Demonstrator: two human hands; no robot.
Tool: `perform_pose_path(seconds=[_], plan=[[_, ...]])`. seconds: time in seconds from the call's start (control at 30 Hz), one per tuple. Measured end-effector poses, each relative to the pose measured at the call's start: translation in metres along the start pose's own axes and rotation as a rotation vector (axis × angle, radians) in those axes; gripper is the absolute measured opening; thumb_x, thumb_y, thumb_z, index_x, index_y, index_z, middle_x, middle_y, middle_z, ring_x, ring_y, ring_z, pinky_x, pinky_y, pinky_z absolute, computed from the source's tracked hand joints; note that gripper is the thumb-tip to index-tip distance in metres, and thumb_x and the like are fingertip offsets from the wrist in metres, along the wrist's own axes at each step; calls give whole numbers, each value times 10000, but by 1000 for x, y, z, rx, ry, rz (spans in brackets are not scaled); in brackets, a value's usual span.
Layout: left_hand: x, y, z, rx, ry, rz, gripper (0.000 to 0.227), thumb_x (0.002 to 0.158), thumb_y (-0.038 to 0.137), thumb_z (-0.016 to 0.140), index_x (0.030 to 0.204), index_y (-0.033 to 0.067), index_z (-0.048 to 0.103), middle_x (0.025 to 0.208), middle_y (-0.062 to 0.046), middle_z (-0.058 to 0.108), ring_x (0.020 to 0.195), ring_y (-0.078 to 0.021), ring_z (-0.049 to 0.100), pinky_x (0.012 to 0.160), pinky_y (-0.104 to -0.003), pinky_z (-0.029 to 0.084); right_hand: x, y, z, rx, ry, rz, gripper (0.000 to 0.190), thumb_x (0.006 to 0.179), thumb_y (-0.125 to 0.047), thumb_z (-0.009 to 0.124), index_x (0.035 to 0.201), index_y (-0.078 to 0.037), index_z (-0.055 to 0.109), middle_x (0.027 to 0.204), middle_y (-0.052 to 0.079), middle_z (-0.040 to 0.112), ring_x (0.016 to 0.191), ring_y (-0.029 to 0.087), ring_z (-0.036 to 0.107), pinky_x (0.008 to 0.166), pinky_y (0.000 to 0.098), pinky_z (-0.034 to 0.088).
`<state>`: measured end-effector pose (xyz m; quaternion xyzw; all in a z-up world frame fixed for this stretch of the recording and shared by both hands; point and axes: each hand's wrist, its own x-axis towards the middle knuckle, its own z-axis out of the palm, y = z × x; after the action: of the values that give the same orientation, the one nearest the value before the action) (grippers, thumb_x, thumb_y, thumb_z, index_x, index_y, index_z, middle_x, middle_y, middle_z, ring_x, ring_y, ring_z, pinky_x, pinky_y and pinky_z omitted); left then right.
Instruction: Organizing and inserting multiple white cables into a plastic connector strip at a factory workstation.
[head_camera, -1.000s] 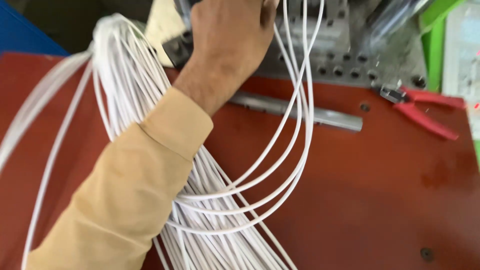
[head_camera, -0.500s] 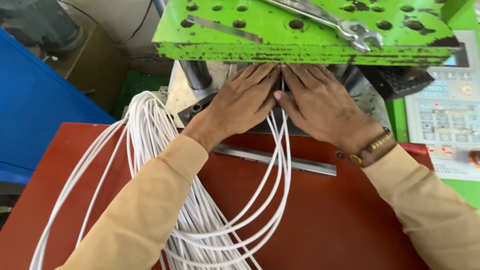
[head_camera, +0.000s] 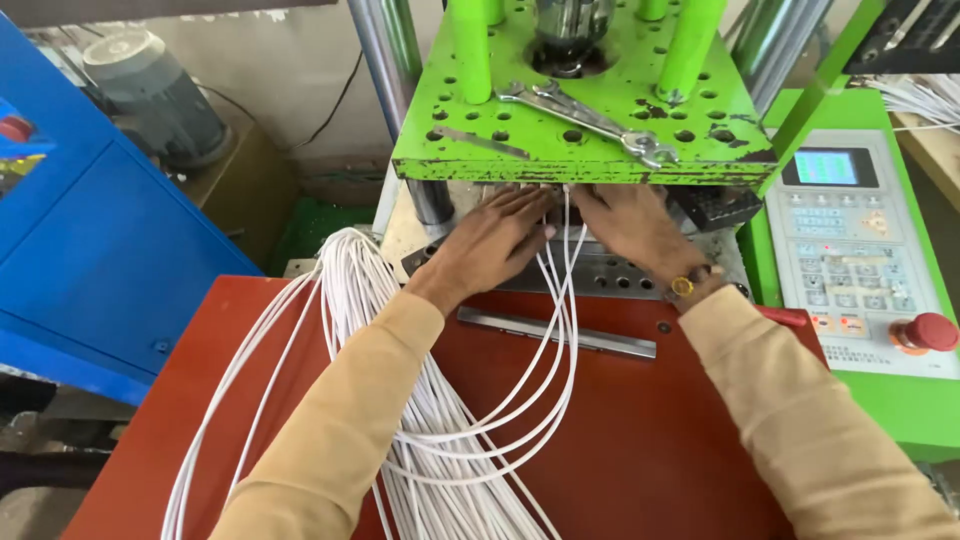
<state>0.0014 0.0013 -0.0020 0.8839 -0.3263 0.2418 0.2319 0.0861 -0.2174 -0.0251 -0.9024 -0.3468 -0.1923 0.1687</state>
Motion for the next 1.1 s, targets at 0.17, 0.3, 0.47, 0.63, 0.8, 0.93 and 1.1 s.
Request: perform_pose_path(seconds=[0.17,0.3,0.47,0.63,0.8,0.93,1.1], plan=[[0,-16,1,31,-77,89,458,984,199,588,1396,-1,583,1403,-212,618,1353,-373,562,1193,-444,394,11,0,47,624,288,-31,262,1041,-186,626,1214,5,672,1172,134,694,1051,257,639,901,408,537],[3,-11,-6,34,-68,41,489,925,166,593,1393,26,599,1418,-194,612,1326,-363,562,1156,-435,406,8,-14,24,1241,195,409,290,997,-160,643,1240,-1,634,1202,80,692,1071,176,631,926,340,519],[0,-14,2,-46,-76,-102,470,924,173,550,1377,81,635,1414,-149,646,1337,-318,574,1157,-399,433,-11,-6,-4,692,15,414,327,964,-162,648,1252,-6,638,1151,126,711,1033,234,659,893,363,525],[-11,-14,25,-36,75,-50,543,1001,251,495,1471,-22,503,1512,-233,533,1453,-368,457,1227,-470,302,-21,-25,-20,1561,63,332,313,890,-45,647,1197,-106,637,1124,98,716,1022,235,698,851,364,563],[-38,30,-27,266,-34,-180,640,1011,321,479,1471,-112,382,1517,-305,441,1468,-415,346,1224,-511,195,10,-45,10,2080,159,267,160,951,19,665,1086,-61,634,988,98,671,864,227,657,741,358,536],[-86,97,-102,328,-36,-155,598,1038,290,463,1488,-99,400,1504,-303,455,1497,-408,334,1244,-519,152,-10,-51,1,2064,241,534,60,944,-3,635,994,-17,604,974,118,636,812,197,655,718,330,564],[-151,191,-154,62,186,-363,483,1040,208,502,1463,-24,487,1513,-211,540,1513,-364,389,1251,-493,203,-58,-78,-65,2045,43,386,349,883,21,602,1218,-79,592,1375,144,591,735,110,582,603,236,495]])
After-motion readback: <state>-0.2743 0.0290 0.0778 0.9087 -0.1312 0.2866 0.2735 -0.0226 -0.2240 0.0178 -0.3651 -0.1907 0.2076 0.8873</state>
